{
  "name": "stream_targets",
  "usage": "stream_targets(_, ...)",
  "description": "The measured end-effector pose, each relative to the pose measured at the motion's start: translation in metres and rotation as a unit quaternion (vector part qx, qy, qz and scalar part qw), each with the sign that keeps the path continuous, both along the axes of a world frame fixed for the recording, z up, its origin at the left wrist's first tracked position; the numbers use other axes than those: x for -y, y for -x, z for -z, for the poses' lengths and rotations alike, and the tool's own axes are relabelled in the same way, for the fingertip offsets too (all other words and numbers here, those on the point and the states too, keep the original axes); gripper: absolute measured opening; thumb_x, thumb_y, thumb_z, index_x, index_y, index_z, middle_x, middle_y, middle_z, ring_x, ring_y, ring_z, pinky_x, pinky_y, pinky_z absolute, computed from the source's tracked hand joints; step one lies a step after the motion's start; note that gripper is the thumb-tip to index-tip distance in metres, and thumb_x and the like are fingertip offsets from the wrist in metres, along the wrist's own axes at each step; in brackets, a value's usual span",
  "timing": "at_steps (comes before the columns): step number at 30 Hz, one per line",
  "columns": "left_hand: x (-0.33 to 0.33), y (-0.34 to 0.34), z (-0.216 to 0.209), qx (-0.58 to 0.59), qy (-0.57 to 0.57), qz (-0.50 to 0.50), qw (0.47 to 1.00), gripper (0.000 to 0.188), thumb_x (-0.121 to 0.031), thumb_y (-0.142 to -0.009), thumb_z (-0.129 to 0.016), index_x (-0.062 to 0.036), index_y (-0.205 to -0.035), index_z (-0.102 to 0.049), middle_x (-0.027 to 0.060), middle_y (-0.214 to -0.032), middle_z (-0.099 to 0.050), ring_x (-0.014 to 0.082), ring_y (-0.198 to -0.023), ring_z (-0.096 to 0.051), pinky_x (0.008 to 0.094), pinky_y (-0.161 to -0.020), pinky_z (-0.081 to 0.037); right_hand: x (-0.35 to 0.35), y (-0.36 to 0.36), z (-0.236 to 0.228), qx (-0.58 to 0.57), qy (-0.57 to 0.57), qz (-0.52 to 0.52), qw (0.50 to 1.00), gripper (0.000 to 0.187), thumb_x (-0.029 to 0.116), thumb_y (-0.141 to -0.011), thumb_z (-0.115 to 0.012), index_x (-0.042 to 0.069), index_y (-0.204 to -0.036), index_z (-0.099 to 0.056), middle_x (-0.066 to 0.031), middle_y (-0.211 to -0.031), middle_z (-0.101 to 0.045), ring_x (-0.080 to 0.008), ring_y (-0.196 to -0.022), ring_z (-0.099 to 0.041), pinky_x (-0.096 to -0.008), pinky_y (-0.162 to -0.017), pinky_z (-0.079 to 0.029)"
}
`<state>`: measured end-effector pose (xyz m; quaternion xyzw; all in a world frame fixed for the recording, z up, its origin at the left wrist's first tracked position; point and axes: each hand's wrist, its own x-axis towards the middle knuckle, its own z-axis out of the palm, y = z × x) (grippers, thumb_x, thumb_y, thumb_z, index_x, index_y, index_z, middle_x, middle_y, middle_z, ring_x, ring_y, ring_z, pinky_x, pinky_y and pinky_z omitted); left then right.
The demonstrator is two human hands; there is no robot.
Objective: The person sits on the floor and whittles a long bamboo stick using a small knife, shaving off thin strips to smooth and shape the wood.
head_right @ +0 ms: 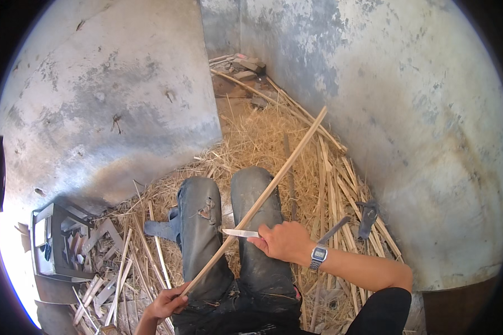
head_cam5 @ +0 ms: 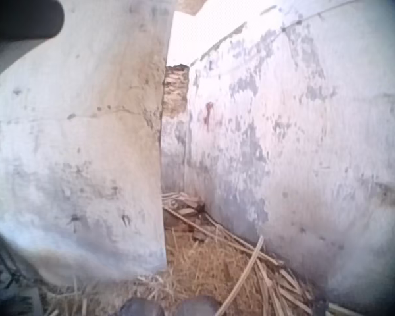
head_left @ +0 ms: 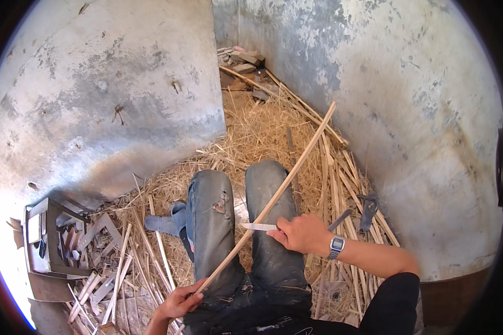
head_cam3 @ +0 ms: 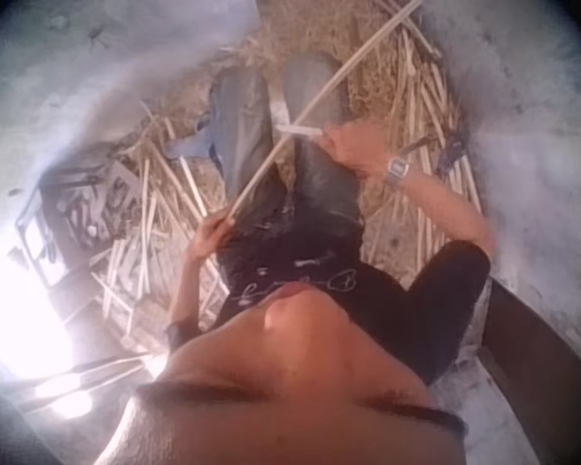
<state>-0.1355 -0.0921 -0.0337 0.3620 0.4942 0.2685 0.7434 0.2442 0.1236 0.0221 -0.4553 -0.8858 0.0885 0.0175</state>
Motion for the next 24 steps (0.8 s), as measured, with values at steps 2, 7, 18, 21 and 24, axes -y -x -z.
stream_targets(2, 0.004, 0.007, 0.002, -0.001, -0.013, 0.008, 1.0, 0.051, -0.012, -0.11, -0.054, -0.0033, -0.158, -0.041, -0.0021, -0.074, -0.053, 0.0059, -0.062, -0.047, 0.0238, -0.057, -0.04, -0.005, -0.009, 0.003, -0.021, -0.032, 0.026, 0.999, 0.06, 0.055, -0.106, -0.045, 0.006, -0.078, -0.062, -0.0143, -0.052, -0.057, -0.0357, -0.048, -0.061, -0.0466, -0.045, -0.048)
stream_targets(7, 0.009, 0.013, 0.002, -0.003, 0.004, 0.012, 1.0, 0.052, -0.012, -0.109, -0.054, -0.003, -0.158, -0.04, -0.0011, -0.076, -0.052, 0.0066, -0.063, -0.047, 0.0238, -0.057, -0.04, -0.036, -0.046, 0.006, -0.132, -0.095, 0.156, 0.974, 0.051, 0.052, -0.104, -0.053, 0.009, -0.079, -0.061, -0.0106, -0.05, -0.057, -0.0323, -0.044, -0.06, -0.0447, -0.044, -0.047)
stream_targets(18, -0.008, 0.004, -0.008, 0.049, 0.05, -0.003, 0.998, 0.054, -0.01, -0.11, -0.052, -0.0047, -0.161, -0.036, 0.0017, -0.078, -0.049, 0.0094, -0.065, -0.045, 0.0243, -0.056, -0.038, 0.011, -0.002, 0.024, -0.08, -0.1, -0.034, 0.991, 0.051, 0.054, -0.102, -0.056, 0.01, -0.076, -0.062, -0.01, -0.049, -0.057, -0.033, -0.044, -0.062, -0.0433, -0.042, -0.049)
stream_targets(21, -0.014, 0.005, -0.007, 0.064, 0.076, -0.007, 0.995, 0.055, -0.011, -0.11, -0.051, -0.0062, -0.162, -0.034, 0.0016, -0.078, -0.046, 0.0098, -0.065, -0.043, 0.0243, -0.055, -0.035, 0.006, 0.001, 0.013, -0.136, -0.093, -0.013, 0.986, 0.052, 0.054, -0.102, -0.054, 0.01, -0.075, -0.063, -0.0104, -0.05, -0.058, -0.0329, -0.044, -0.062, -0.0438, -0.042, -0.048)
stream_targets(24, -0.015, 0.005, -0.001, 0.1, 0.085, -0.009, 0.991, 0.055, -0.012, -0.11, -0.05, -0.0073, -0.162, -0.033, 0.0011, -0.078, -0.044, 0.01, -0.064, -0.041, 0.0246, -0.054, -0.034, 0.006, 0.008, -0.005, -0.181, -0.091, 0.001, 0.979, 0.053, 0.054, -0.103, -0.053, 0.01, -0.076, -0.064, -0.0112, -0.051, -0.059, -0.0331, -0.045, -0.062, -0.0446, -0.042, -0.048)
